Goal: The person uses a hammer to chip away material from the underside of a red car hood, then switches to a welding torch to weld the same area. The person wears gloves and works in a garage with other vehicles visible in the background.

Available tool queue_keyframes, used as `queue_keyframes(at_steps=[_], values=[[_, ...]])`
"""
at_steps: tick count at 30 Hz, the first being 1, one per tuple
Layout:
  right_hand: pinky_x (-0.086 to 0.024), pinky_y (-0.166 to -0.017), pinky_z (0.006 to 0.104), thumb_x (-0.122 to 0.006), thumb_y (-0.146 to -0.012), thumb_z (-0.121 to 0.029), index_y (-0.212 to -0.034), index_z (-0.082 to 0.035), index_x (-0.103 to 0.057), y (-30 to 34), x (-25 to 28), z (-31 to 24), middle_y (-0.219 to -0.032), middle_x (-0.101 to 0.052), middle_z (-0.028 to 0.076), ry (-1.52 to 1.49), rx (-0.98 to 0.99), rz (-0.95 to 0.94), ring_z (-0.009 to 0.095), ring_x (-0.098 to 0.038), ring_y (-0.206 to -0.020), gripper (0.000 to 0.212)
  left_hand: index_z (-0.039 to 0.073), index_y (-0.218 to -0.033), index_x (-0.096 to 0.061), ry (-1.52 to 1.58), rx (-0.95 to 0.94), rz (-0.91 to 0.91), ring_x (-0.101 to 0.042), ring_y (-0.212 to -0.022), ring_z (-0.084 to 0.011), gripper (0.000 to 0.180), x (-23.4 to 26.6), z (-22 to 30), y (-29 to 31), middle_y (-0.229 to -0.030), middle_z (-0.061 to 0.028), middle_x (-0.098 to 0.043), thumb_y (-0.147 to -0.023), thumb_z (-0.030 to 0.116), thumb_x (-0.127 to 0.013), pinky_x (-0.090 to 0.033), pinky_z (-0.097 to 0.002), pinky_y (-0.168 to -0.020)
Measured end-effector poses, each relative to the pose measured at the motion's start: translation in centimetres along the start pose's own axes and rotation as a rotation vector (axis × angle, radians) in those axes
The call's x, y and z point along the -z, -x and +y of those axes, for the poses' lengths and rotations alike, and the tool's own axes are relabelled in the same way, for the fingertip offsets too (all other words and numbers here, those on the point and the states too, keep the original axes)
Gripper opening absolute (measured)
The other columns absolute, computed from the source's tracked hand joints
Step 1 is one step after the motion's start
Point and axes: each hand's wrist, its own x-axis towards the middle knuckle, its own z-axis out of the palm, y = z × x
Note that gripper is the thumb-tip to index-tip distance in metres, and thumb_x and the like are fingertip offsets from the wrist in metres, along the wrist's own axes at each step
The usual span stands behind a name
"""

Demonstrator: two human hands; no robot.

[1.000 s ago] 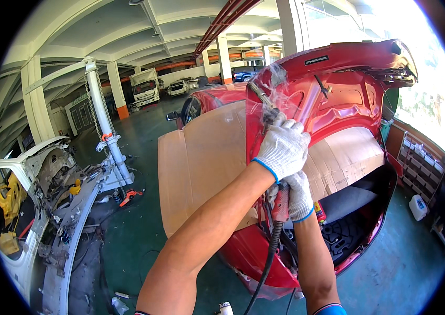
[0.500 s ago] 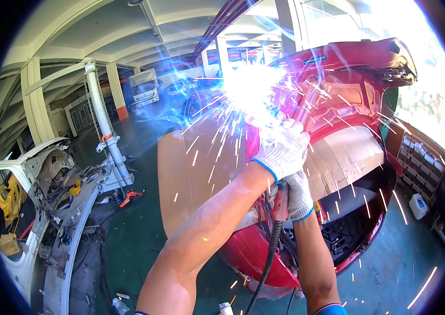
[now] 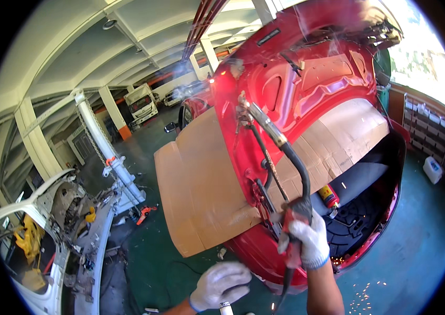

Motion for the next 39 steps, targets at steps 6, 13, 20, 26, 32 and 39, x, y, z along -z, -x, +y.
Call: queue_keyframes(at_steps=[6, 13, 20, 26, 32, 39], values=[[-0.061, -0.063, 0.0384, -0.07, -0.083, -0.001, -0.138, 0.012, -0.044, 4.9, 3.6, 1.5, -0.115, -0.068, 0.032, -0.051, -0.109, 0.085, 0.03, -0.072, -0.066, 0.063, 0.002, -0.12, -0.073, 0.217, 0.832, -0.129, -0.071, -0.11, -0.0309, 0.033, -2.6, -1.2, 8.1, -0.117, -0.0166, -0.073, -0.092, 0.02, -0.074, -0.056, -0.0392, -0.098], [-0.058, -0.065, 0.0373, -0.077, -0.082, -0.014, -0.132, 0.004, -0.053, 6.1, 4.4, 2.1, -0.112, -0.071, 0.024, 0.051, -0.233, 0.069, 0.027, -0.071, -0.073, 0.059, 0.001, -0.123, -0.071, 0.309, 0.962, -0.242, -0.072, -0.109, -0.0268, 0.033, -5.9, -1.8, 7.5, -0.118, -0.0157, -0.074, -0.097, 0.022, -0.071, -0.056, -0.0367, -0.096], [-0.056, -0.068, 0.029, -0.079, -0.085, -0.012, -0.137, 0.003, -0.051, 6.0, 6.0, 2.4, -0.122, -0.069, 0.019, 0.057, -0.238, 0.002, 0.016, -0.068, -0.077, 0.06, 0.002, -0.116, -0.072, 0.334, 0.86, -0.188, -0.071, -0.108, -0.034, 0.031, -6.5, -2.5, 3.8, -0.117, -0.0169, -0.073, -0.095, 0.024, -0.071, -0.056, -0.04, -0.094], [-0.056, -0.07, 0.0288, -0.078, -0.086, -0.011, -0.139, 0.002, -0.05, 5.5, 6.0, 2.1, -0.123, -0.068, 0.02, 0.045, -0.279, -0.003, 0.017, -0.068, -0.078, 0.062, 0.003, -0.115, -0.072, 0.205, 0.676, -0.132, -0.071, -0.105, -0.0351, 0.029, -6.6, -3.0, 2.2, -0.114, -0.017, -0.072, -0.093, 0.022, -0.072, -0.057, -0.0409, -0.091], [-0.058, -0.066, 0.0335, -0.076, -0.083, -0.007, -0.129, 0.005, -0.053, 3.4, 3.6, 0.9, -0.11, -0.07, 0.021, 0.022, -0.263, 0.009, 0.022, -0.069, -0.075, 0.053, -0.001, -0.114, -0.07, -0.127, 0.242, 0.125, -0.071, -0.102, -0.0388, 0.032, -3.3, -1.2, -6.2, -0.114, -0.0211, -0.07, -0.085, 0.007, -0.078, -0.058, -0.0411, -0.089], [-0.06, -0.062, 0.0332, -0.072, -0.092, -0.005, -0.133, 0.004, -0.052, -3.1, 0.0, 0.0, -0.109, -0.07, 0.015, 0.034, -0.126, -0.093, 0.022, -0.072, -0.07, 0.046, -0.004, -0.144, -0.055, -0.338, -0.143, 0.3, -0.055, -0.134, -0.041, 0.065, 1.1, -1.3, -17.1, -0.145, -0.0275, -0.055, -0.087, 0.014, -0.08, -0.049, -0.0464, -0.107]])
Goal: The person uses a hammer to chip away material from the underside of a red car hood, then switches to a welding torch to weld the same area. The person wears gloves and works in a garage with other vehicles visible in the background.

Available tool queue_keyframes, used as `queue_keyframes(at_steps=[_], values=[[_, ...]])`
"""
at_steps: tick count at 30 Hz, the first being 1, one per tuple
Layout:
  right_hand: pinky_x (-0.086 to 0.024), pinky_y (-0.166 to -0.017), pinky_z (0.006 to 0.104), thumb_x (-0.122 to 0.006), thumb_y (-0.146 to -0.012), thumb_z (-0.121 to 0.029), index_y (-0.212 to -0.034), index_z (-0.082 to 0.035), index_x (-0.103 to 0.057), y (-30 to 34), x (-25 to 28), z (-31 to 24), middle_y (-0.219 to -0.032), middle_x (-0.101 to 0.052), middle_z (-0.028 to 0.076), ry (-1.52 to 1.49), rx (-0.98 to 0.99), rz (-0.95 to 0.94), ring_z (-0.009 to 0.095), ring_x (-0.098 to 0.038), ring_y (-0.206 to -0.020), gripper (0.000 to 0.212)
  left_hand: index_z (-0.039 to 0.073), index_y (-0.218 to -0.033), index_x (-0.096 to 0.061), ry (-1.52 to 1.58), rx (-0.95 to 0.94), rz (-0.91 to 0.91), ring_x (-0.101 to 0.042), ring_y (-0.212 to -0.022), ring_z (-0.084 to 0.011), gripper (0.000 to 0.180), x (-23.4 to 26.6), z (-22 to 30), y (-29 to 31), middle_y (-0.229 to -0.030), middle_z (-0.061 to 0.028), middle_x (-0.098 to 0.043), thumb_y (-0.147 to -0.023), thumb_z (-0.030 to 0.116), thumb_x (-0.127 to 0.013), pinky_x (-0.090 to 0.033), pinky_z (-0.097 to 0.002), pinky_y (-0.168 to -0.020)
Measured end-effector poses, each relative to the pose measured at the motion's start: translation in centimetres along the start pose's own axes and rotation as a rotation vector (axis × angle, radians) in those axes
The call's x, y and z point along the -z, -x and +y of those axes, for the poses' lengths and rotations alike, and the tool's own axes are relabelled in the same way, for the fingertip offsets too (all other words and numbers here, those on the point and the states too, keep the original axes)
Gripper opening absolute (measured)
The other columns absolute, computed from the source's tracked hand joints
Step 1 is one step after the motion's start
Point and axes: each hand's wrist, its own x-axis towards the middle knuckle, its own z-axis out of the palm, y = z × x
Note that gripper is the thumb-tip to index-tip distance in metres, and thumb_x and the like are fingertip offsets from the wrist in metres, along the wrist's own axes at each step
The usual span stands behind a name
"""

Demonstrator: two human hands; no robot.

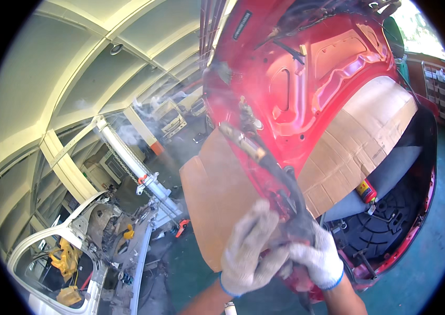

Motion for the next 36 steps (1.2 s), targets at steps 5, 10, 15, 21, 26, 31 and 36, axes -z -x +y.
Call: queue_keyframes(at_steps=[5, 10, 15, 21, 26, 31, 36], values=[[-0.057, -0.085, 0.0321, -0.068, -0.096, -0.016, -0.136, 0.004, -0.054, -5.1, -1.5, 0.6, -0.115, -0.067, 0.011, 0.001, 0.171, -0.006, 0.017, -0.068, -0.099, 0.046, -0.005, -0.143, -0.054, -0.007, -0.058, 0.072, -0.054, -0.136, -0.0403, 0.059, -0.6, -2.5, -5.3, -0.146, -0.0288, -0.053, -0.091, 0.015, -0.074, -0.048, -0.046, -0.109], [-0.052, -0.095, 0.0325, -0.066, -0.097, -0.019, -0.134, 0.002, -0.058, -7.4, -2.6, 1.0, -0.12, -0.067, 0.008, 0.046, 0.24, 0.036, 0.015, -0.062, -0.11, 0.044, -0.005, -0.137, -0.058, -0.049, 0.021, 0.066, -0.059, -0.128, -0.0463, 0.053, -1.7, -3.6, -7.2, -0.138, -0.031, -0.056, -0.091, 0.017, -0.074, -0.053, -0.0464, -0.101], [-0.051, -0.101, 0.0338, -0.056, -0.107, -0.019, -0.144, -0.004, -0.053, -10.0, -3.0, 4.2, -0.135, -0.062, 0.009, -0.201, 0.288, -0.005, 0.019, -0.061, -0.117, 0.041, -0.005, -0.138, -0.054, -0.153, 0.141, 0.096, -0.06, -0.124, -0.0478, 0.058, -1.9, -3.9, -7.1, -0.139, -0.0309, -0.054, -0.089, 0.02, -0.075, -0.054, -0.0473, -0.1], [-0.055, -0.094, 0.0347, -0.065, -0.102, -0.022, -0.137, 0.001, -0.057, -10.5, -3.6, 5.2, -0.126, -0.066, 0.009, -0.233, 0.265, 0.093, 0.019, -0.065, -0.111, 0.043, -0.002, -0.14, -0.052, -0.188, 0.265, 0.075, -0.063, -0.118, -0.0472, 0.063, -2.0, -4.2, -6.9, -0.144, -0.0292, -0.052, -0.088, 0.025, -0.075, -0.054, -0.0494, -0.097], [-0.055, -0.095, 0.0353, -0.062, -0.103, -0.021, -0.137, -0.001, -0.057, -11.4, -2.6, 6.0, -0.127, -0.065, 0.009, -0.237, 0.265, 0.089, 0.02, -0.066, -0.111, 0.04, -0.001, -0.141, -0.052, -0.249, 0.239, 0.045, -0.065, -0.115, -0.0458, 0.063, -1.6, -4.1, -7.2, -0.147, -0.0266, -0.051, -0.089, 0.029, -0.073, -0.055, -0.0505, -0.095], [-0.057, -0.093, 0.0357, -0.061, -0.104, -0.018, -0.137, -0.002, -0.057, -10.7, -4.4, 5.3, -0.124, -0.066, 0.01, -0.286, 0.203, 0.127, 0.021, -0.067, -0.11, 0.037, 0.0, -0.142, -0.051, -0.204, 0.324, -0.001, -0.066, -0.113, -0.0454, 0.063, -1.2, -4.3, -6.9, -0.147, -0.0263, -0.05, -0.089, 0.028, -0.072, -0.056, -0.0517, -0.093], [-0.055, -0.094, 0.0375, -0.046, -0.111, -0.036, -0.138, -0.011, -0.055, -10.9, -3.6, 5.2, -0.123, -0.065, 0.009, -0.28, 0.223, 0.081, 0.023, -0.065, -0.111, 0.038, 0.001, -0.142, -0.051, -0.175, 0.309, 0.016, -0.066, -0.113, -0.0453, 0.062, -1.5, -4.1, -7.5, -0.147, -0.0259, -0.05, -0.089, 0.027, -0.071, -0.057, -0.0514, -0.092]])
